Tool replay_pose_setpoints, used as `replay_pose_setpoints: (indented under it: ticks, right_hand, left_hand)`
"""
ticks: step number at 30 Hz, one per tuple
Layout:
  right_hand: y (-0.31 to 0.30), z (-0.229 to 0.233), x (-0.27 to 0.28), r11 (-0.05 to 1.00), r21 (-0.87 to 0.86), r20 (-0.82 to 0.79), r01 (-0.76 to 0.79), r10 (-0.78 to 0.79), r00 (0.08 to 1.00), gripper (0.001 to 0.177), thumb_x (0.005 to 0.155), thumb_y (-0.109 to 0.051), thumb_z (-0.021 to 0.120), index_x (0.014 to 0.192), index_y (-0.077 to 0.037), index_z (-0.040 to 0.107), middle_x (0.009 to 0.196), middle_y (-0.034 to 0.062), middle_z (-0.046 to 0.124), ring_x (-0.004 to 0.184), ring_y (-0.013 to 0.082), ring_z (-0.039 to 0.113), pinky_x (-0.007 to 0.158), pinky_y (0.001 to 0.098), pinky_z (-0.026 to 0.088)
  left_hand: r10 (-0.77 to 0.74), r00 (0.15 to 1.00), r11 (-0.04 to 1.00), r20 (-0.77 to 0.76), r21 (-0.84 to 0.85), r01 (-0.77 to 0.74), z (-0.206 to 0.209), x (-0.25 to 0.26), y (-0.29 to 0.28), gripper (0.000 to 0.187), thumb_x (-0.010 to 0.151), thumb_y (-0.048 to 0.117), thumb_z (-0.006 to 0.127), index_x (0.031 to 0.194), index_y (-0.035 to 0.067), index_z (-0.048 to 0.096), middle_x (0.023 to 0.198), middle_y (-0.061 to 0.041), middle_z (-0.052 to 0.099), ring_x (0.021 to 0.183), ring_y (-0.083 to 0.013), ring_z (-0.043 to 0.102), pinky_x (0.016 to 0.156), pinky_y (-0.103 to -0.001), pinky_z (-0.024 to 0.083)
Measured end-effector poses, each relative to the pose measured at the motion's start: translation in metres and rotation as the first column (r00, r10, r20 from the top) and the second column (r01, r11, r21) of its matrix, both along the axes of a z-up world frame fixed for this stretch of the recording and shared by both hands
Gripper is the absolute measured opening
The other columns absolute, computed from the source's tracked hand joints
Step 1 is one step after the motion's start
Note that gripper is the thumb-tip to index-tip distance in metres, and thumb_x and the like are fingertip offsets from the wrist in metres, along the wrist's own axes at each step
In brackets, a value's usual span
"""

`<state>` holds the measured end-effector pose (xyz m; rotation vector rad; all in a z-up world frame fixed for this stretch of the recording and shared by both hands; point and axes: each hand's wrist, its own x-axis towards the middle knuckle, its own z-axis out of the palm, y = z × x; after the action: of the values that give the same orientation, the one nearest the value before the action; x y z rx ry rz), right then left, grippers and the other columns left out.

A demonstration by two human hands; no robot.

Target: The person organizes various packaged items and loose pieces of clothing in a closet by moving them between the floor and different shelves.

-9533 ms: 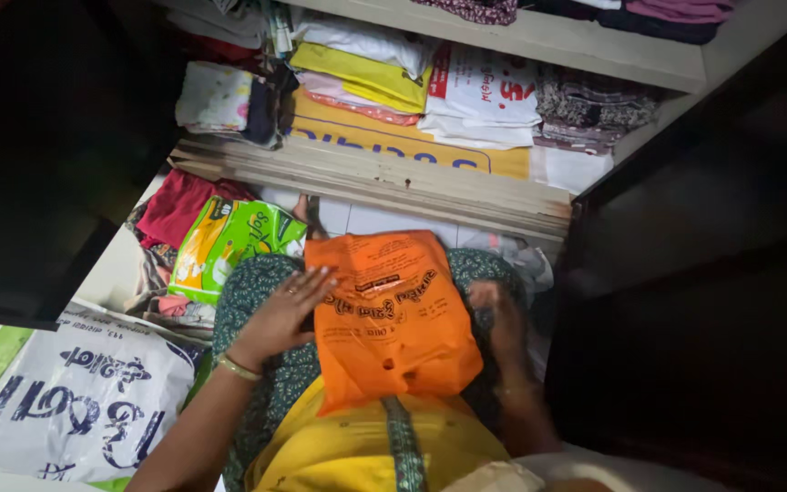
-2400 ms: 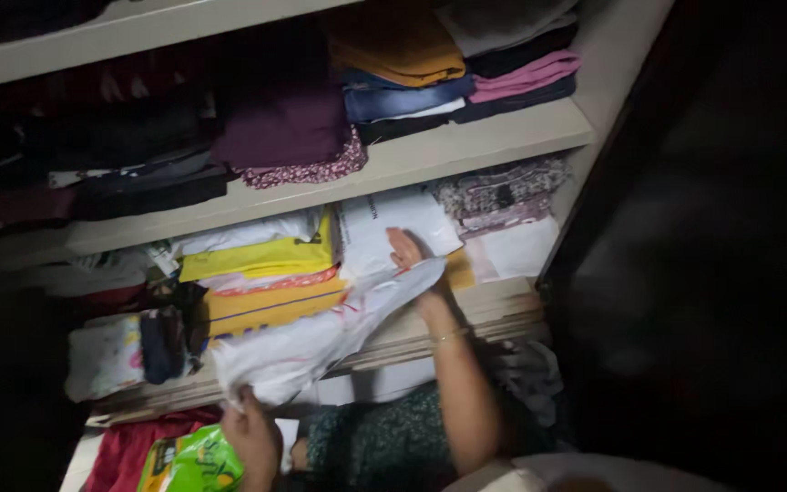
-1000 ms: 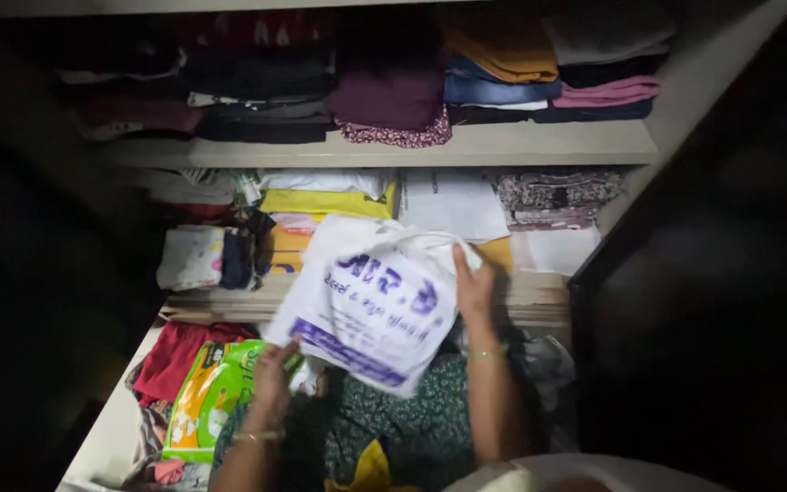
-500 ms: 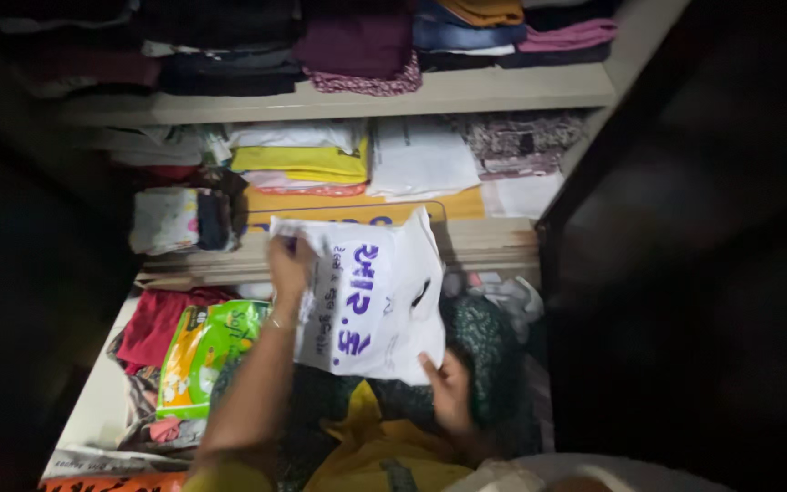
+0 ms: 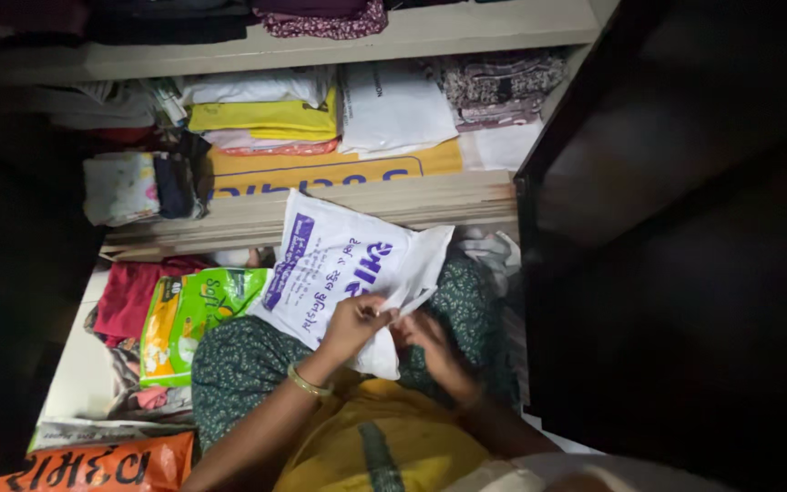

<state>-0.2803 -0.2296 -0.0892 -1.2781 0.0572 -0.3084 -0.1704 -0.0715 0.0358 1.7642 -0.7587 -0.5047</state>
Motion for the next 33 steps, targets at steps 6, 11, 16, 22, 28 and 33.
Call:
replay_pose_setpoints:
  ticks: [6, 11, 16, 22, 28, 33]
  right_hand:
    - [-0.002, 0.062, -0.013, 0.954, 0.289, -0.060, 0.074, -0.060, 0.996, 0.059, 0.097, -0.013, 0.059, 0.151, 0.002, 0.039, 0.133, 0.0023, 0.064, 0.125, 0.0117, 0.060, 0.107, 0.0335, 0.047]
    - [-0.003, 0.086, -0.022, 0.928, 0.373, 0.170, 0.011, -0.080, 0.982, 0.075, 0.099, -0.007, 0.064, 0.163, 0.004, 0.027, 0.102, 0.0023, 0.054, 0.095, 0.0127, 0.056, 0.104, 0.0369, 0.050]
    - [-0.002, 0.100, -0.037, 0.953, 0.289, 0.068, 0.093, -0.118, 0.991, 0.081, 0.092, -0.005, 0.066, 0.162, 0.004, 0.025, 0.098, -0.0016, 0.050, 0.091, 0.0106, 0.054, 0.090, 0.0322, 0.050]
    - [0.000, 0.101, -0.042, 0.984, 0.175, 0.147, 0.042, -0.068, 0.987, 0.074, 0.095, -0.012, 0.065, 0.158, 0.006, 0.030, 0.098, 0.0028, 0.058, 0.090, 0.0133, 0.059, 0.084, 0.0304, 0.050]
    - [-0.014, 0.046, -0.037, 0.974, -0.094, 0.215, 0.208, -0.185, 0.959, 0.040, 0.104, -0.025, 0.059, 0.133, 0.004, 0.059, 0.108, 0.0071, 0.063, 0.094, 0.0140, 0.056, 0.089, 0.0287, 0.044]
    - [-0.051, 0.012, -0.028, 0.682, -0.338, 0.099, 0.649, -0.660, 0.745, 0.028, 0.114, -0.023, 0.046, 0.112, -0.005, 0.067, 0.111, 0.0066, 0.068, 0.104, 0.0182, 0.064, 0.099, 0.0314, 0.050]
  left_hand:
    - [-0.129, 0.970, 0.986, -0.205, -0.127, 0.104, 0.002, 0.002, 0.007, 0.020, 0.097, 0.020, 0.068, 0.107, 0.004, 0.075, 0.089, 0.000, 0.079, 0.081, -0.0056, 0.071, 0.075, -0.023, 0.057]
    - [0.125, 0.969, 0.991, -0.214, -0.017, -0.132, 0.035, 0.037, 0.026, 0.017, 0.094, 0.019, 0.067, 0.105, 0.009, 0.075, 0.073, 0.004, 0.068, 0.061, -0.0069, 0.057, 0.056, -0.025, 0.047]
    - [0.151, 0.987, 0.969, -0.048, -0.192, -0.157, 0.038, 0.053, 0.041, 0.029, 0.107, 0.017, 0.072, 0.087, 0.000, 0.061, 0.077, 0.007, 0.045, 0.070, -0.0046, 0.036, 0.060, -0.023, 0.028]
    - [0.132, 0.991, 0.981, 0.031, -0.149, -0.126, 0.081, 0.028, 0.050, 0.019, 0.100, 0.018, 0.068, 0.101, 0.001, 0.077, 0.074, 0.008, 0.061, 0.068, -0.0026, 0.051, 0.062, -0.022, 0.041]
    - [-0.259, 0.849, 0.948, 0.461, -0.045, 0.314, 0.107, 0.015, 0.060, 0.025, 0.096, 0.019, 0.067, 0.112, 0.001, 0.073, 0.100, -0.016, 0.072, 0.095, -0.0269, 0.068, 0.085, -0.038, 0.053]
    - [-0.250, 0.767, 0.855, 0.592, 0.506, -0.112, 0.068, 0.013, 0.089, 0.054, 0.084, 0.015, 0.063, 0.136, 0.003, 0.060, 0.135, -0.019, 0.064, 0.125, -0.0300, 0.060, 0.107, -0.039, 0.050]
